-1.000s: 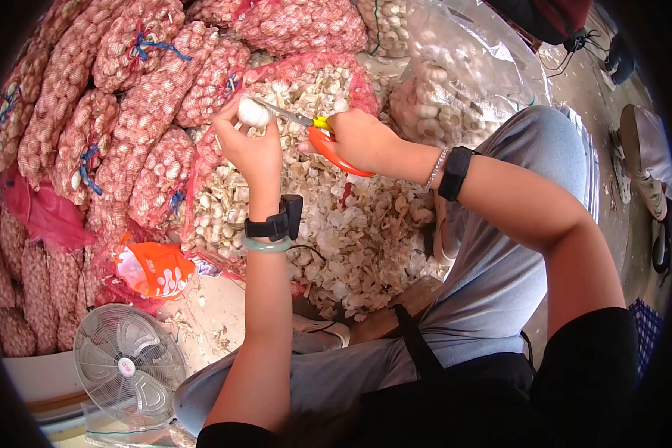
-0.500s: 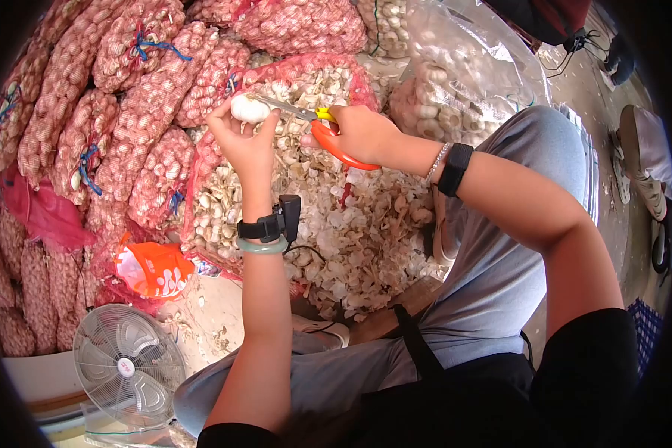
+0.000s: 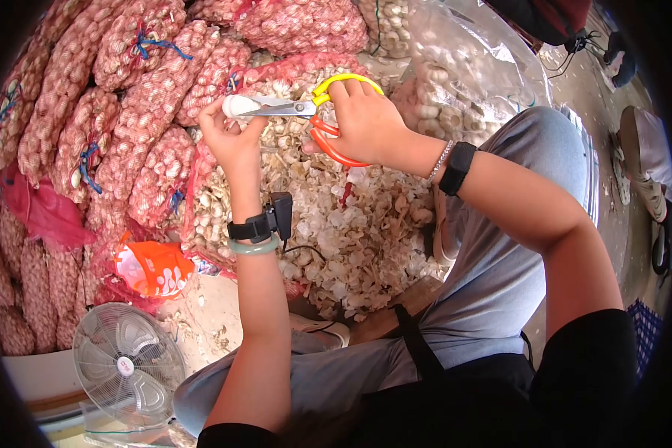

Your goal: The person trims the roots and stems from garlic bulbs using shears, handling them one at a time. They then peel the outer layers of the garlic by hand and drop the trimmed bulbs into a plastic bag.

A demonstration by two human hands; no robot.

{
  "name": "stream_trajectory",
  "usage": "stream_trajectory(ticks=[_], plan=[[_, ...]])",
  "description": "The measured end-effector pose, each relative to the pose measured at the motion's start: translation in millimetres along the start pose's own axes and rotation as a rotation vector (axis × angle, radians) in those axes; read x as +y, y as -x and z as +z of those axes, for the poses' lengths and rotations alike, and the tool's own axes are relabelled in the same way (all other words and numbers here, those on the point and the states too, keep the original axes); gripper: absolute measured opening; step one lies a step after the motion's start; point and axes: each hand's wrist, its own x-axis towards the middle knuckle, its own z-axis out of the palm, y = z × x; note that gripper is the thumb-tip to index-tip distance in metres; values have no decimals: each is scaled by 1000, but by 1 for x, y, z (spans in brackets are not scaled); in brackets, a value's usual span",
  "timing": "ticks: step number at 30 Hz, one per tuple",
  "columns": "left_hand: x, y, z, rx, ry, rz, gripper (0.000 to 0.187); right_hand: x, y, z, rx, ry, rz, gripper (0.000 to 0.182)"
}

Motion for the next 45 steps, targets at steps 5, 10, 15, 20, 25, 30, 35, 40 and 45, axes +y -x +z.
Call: stream_trajectory(ticks=[5, 10, 15, 20, 25, 30, 35, 40, 45], plan=[[4, 1, 2, -2, -67, 36, 58, 3, 0, -1, 57, 131, -26, 83], [4, 2, 2, -5, -100, 49, 57, 0, -2, -8, -135, -27, 110, 77], [7, 2, 2, -3, -43, 1, 56, -7, -5, -17, -198, -93, 172, 71], [4, 2, 2, 7, 0, 23, 58, -7, -8, -16, -316, -194, 224, 65], [2, 3, 1, -16, -26, 69, 57, -6, -9, -14, -340, -275, 198, 62], [-3, 2, 2, -23, -47, 64, 57, -5, -9, -15, -314, -244, 204, 63], [-9, 0, 1, -59, 70, 2, 59, -5, -7, -15, -263, -67, 229, 73], [3, 4, 5, -21, -56, 23, 58, 4, -4, -5, -5, 170, 18, 83], [6, 6, 8, -15, -59, -11, 58, 2, -6, -8, -136, 32, 79, 81]])
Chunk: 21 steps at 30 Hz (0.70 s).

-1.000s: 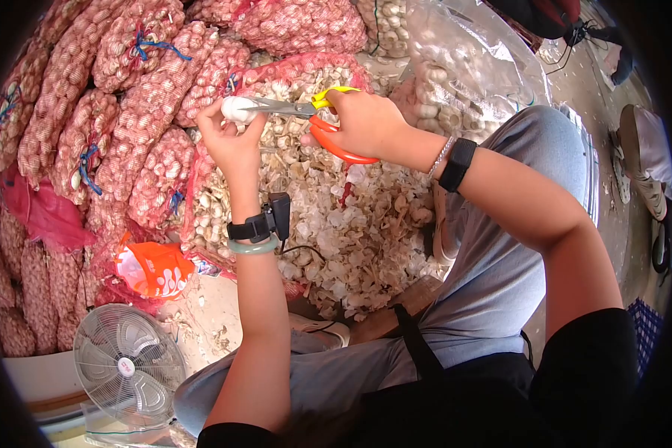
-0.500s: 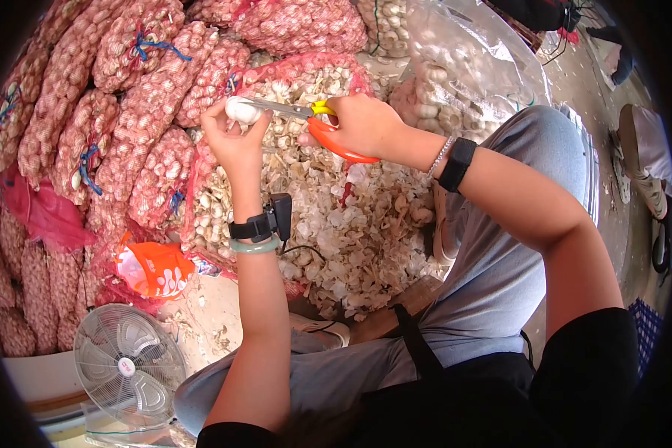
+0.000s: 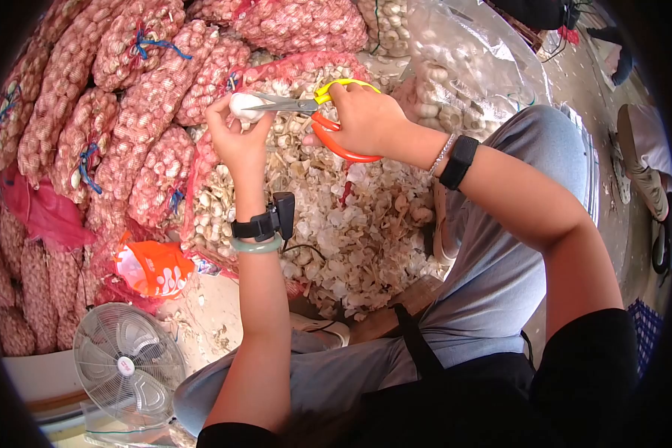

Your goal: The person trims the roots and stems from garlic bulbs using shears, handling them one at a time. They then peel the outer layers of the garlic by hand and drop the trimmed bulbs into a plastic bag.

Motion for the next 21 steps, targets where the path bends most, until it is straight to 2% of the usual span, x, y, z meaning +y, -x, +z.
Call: stream_trajectory(ticks=[1, 4, 9, 21], plan=[[0, 0, 0, -5, -4, -2, 58, -3, 0, -5, -130, -93, 51, 79], [-3, 1, 0, -13, -8, 7, 58, -5, -1, -9, -224, -188, 147, 71], [-14, 0, -1, 25, -4, 85, 52, -3, -2, -9, -208, -217, 125, 67], [-16, 0, -5, -11, -62, 76, 59, 0, -3, -7, -188, -272, 101, 71]])
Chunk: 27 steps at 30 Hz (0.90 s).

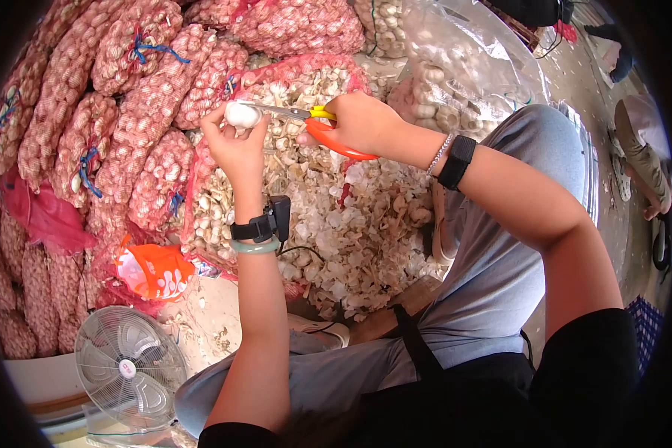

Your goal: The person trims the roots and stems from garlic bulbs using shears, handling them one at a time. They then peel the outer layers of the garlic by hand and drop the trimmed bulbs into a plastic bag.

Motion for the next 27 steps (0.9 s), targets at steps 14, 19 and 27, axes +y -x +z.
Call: stream_trajectory(ticks=[14, 19, 27], plan=[[7, -4, -1, 4, 154, 73, 62, 7, -3, 5, 32, 43, 14, 73], [9, -2, 1, 14, 173, 48, 61, 5, 0, 6, 145, 71, -205, 74], [8, 0, 2, -37, 253, 105, 62, -1, 2, 3, -31, -65, -50, 53]])
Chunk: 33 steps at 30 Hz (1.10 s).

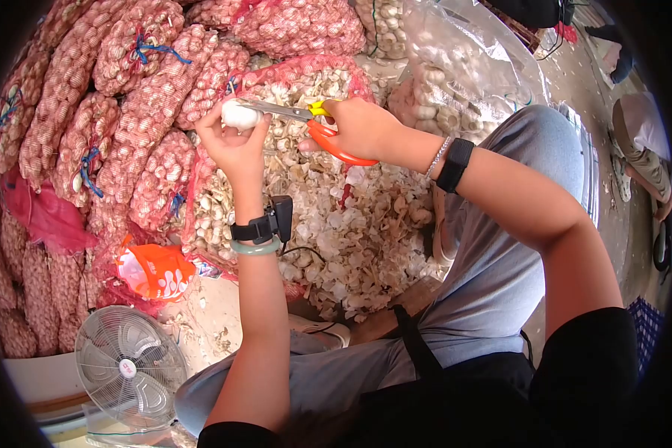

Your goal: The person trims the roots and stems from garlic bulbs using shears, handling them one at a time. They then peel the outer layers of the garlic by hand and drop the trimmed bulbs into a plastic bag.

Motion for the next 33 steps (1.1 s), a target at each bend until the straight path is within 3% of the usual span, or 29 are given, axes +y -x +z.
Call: stream_trajectory(ticks=[7, 12, 15, 17, 19, 21, 23, 33], plan=[[-6, 0, -3, -15, -38, 20, 62, -1, 0, -6, 25, 177, 34, 56], [-5, -1, -3, -2, -25, -13, 62, 1, -4, -2, 27, 110, 29, 57], [-6, 0, -2, 66, 120, -173, 54, 1, -1, -1, 78, 158, 60, 62], [-4, -1, -5, -3, 485, -426, 42, 4, -2, 1, 121, 190, 53, 68], [-11, -1, -7, 20, 506, -450, 36, 11, -3, 7, 249, 290, -69, 80], [-15, -2, -8, 41, 527, -476, 32, 16, -3, 8, 233, 304, -77, 82], [-16, -4, -9, 94, 768, -558, 31, 17, -2, 7, 219, 319, -82, 83], [-18, -2, -11, 32, 665, -566, 40, 13, -1, 2, 233, 414, -116, 82]])
